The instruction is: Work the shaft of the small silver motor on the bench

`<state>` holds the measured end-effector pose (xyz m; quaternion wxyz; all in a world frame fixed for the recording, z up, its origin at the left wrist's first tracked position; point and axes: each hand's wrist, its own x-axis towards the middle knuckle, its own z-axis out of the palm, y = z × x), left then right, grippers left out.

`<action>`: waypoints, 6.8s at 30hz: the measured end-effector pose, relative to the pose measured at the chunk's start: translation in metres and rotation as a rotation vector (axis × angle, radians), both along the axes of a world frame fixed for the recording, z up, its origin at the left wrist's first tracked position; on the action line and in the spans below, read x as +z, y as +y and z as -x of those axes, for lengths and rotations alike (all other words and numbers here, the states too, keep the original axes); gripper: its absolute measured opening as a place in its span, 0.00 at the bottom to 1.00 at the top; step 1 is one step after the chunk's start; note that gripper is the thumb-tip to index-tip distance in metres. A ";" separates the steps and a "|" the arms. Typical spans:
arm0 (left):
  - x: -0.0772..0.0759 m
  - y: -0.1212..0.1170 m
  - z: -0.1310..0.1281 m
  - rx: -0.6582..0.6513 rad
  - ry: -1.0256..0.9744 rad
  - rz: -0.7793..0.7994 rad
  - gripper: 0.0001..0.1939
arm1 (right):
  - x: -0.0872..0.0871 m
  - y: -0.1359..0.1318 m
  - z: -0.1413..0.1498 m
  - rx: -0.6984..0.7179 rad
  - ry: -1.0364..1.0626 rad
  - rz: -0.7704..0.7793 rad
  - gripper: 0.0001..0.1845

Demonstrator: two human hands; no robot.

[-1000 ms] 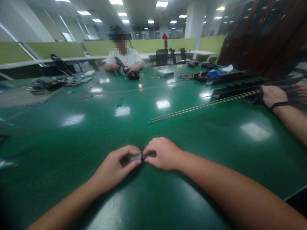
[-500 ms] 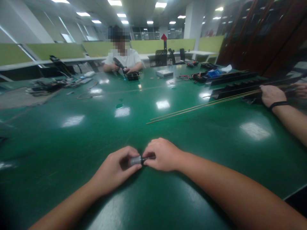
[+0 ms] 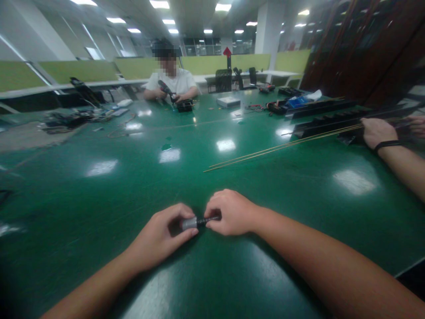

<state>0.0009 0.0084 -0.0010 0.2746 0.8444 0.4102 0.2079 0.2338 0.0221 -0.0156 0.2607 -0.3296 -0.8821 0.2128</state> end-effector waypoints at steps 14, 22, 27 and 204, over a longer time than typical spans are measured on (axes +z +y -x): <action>-0.001 0.000 0.001 -0.011 0.011 0.022 0.07 | 0.016 0.011 -0.029 0.010 -0.119 0.234 0.04; 0.000 -0.001 0.001 -0.012 0.006 0.017 0.08 | 0.018 0.016 -0.036 -0.002 -0.134 0.336 0.06; -0.002 -0.001 0.001 -0.009 0.002 0.016 0.07 | 0.017 0.013 -0.030 0.030 -0.106 0.342 0.08; -0.002 0.001 0.001 -0.045 0.016 0.028 0.07 | 0.006 0.002 -0.011 0.003 -0.056 0.047 0.05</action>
